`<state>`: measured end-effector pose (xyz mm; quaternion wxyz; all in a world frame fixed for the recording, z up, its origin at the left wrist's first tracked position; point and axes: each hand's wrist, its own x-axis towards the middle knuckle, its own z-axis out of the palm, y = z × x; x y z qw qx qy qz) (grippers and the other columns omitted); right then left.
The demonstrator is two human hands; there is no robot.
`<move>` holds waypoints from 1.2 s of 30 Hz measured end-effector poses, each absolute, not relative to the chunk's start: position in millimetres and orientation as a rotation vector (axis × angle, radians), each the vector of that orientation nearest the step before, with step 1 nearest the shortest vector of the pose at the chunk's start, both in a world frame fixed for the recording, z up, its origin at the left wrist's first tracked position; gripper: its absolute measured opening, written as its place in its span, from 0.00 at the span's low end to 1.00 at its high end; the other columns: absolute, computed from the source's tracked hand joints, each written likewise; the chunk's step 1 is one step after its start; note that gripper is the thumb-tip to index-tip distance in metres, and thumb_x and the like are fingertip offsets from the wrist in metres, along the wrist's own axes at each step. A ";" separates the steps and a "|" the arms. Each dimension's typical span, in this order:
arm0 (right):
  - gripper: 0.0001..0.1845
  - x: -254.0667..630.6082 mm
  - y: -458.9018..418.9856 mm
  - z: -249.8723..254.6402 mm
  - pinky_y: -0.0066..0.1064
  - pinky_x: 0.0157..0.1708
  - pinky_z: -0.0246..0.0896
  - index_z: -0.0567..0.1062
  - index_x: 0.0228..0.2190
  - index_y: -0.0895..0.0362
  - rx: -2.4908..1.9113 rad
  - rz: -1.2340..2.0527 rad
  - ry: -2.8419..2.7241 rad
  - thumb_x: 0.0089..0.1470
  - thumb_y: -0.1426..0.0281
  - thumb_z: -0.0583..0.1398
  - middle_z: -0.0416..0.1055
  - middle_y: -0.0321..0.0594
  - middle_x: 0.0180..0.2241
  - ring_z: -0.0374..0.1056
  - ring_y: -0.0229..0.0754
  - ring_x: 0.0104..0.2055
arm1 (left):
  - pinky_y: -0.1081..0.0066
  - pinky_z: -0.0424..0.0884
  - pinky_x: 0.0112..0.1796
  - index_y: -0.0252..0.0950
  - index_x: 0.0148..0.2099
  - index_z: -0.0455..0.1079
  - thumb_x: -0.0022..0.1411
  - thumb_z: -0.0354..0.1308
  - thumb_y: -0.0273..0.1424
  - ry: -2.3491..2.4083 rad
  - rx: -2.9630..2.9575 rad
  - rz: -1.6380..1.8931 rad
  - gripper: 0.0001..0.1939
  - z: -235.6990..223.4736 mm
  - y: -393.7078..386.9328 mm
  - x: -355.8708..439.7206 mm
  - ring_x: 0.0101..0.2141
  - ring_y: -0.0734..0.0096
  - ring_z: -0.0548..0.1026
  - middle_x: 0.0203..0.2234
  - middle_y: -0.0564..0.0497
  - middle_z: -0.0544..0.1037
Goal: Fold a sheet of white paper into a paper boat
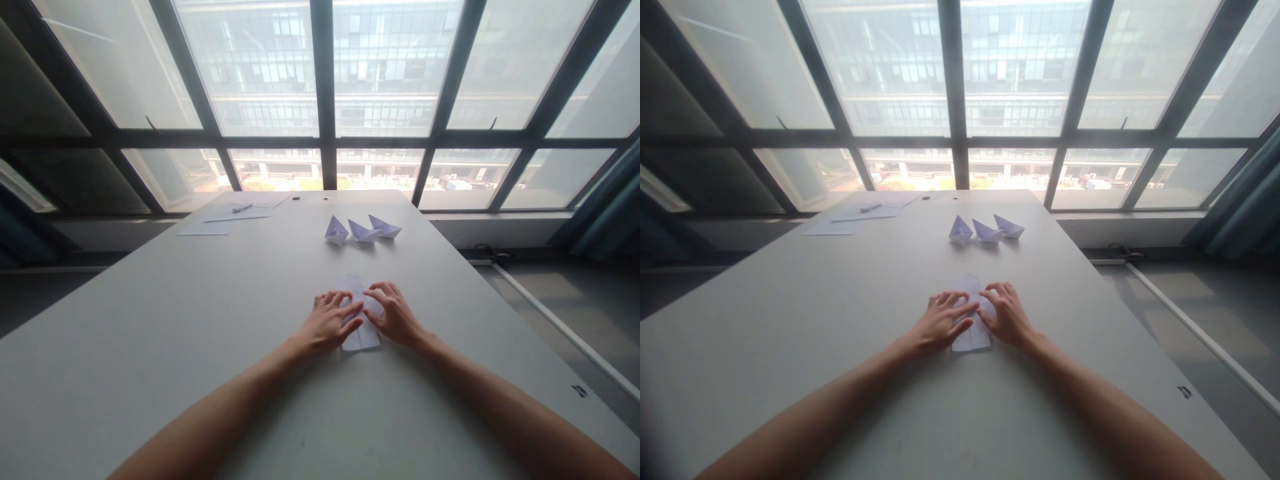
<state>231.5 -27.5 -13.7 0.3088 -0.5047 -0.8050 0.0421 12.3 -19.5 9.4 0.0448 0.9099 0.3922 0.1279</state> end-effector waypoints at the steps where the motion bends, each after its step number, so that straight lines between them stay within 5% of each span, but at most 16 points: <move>1: 0.16 230.2 -28.5 -12.3 0.45 0.57 0.55 0.76 0.47 0.54 -1.306 0.111 -2.125 0.56 0.66 0.63 0.72 0.46 0.48 0.65 0.49 0.53 | 0.49 0.60 0.54 0.56 0.62 0.63 0.71 0.39 0.52 1.225 2.781 0.391 0.24 9.4 -19.9 12.2 0.56 0.54 0.63 0.57 0.48 0.67; 4: 0.06 227.5 -29.9 -9.4 0.43 0.52 0.57 0.79 0.37 0.52 -1.248 0.129 -2.160 0.56 0.69 0.64 0.75 0.41 0.38 0.67 0.46 0.44 | 0.51 0.60 0.52 0.55 0.61 0.64 0.70 0.40 0.52 1.279 2.775 0.407 0.24 8.4 -20.2 11.6 0.53 0.54 0.64 0.54 0.48 0.69; 8: 0.05 226.9 -32.5 -5.4 0.44 0.55 0.53 0.80 0.32 0.52 -1.226 0.103 -2.212 0.57 0.71 0.62 0.76 0.39 0.36 0.69 0.44 0.42 | 0.55 0.61 0.50 0.49 0.62 0.64 0.71 0.43 0.49 1.314 2.756 0.498 0.23 5.8 -19.5 11.7 0.51 0.56 0.65 0.51 0.47 0.71; 15: 0.09 224.0 -42.0 4.8 0.54 0.64 0.37 0.79 0.34 0.53 -1.352 -0.059 -2.318 0.60 0.74 0.58 0.78 0.41 0.41 0.70 0.46 0.49 | 0.51 0.59 0.56 0.46 0.53 0.71 0.72 0.47 0.43 1.304 2.759 0.612 0.16 2.1 -15.1 11.8 0.53 0.58 0.67 0.51 0.47 0.72; 22: 0.12 228.5 -37.3 -4.2 0.59 0.66 0.29 0.76 0.41 0.54 -1.389 -0.006 -2.308 0.59 0.77 0.56 0.75 0.42 0.51 0.63 0.50 0.61 | 0.57 0.57 0.63 0.38 0.61 0.65 0.71 0.48 0.36 1.048 2.747 0.513 0.19 -12.0 -5.0 9.5 0.63 0.60 0.62 0.62 0.44 0.66; 30: 0.23 230.8 -32.5 -12.4 0.57 0.66 0.41 0.75 0.51 0.54 -1.342 0.106 -2.253 0.57 0.80 0.55 0.70 0.45 0.57 0.61 0.49 0.63 | 0.58 0.65 0.59 0.40 0.60 0.68 0.71 0.48 0.32 1.112 2.736 0.568 0.18 -4.3 -8.3 10.5 0.58 0.61 0.68 0.59 0.47 0.71; 36: 0.19 230.8 -28.6 -16.5 0.43 0.61 0.59 0.77 0.51 0.55 -1.202 0.195 -2.182 0.59 0.75 0.57 0.73 0.46 0.55 0.67 0.47 0.59 | 0.59 0.66 0.57 0.43 0.58 0.70 0.70 0.51 0.32 1.146 2.725 0.583 0.16 -1.6 -8.1 10.1 0.57 0.61 0.69 0.57 0.50 0.72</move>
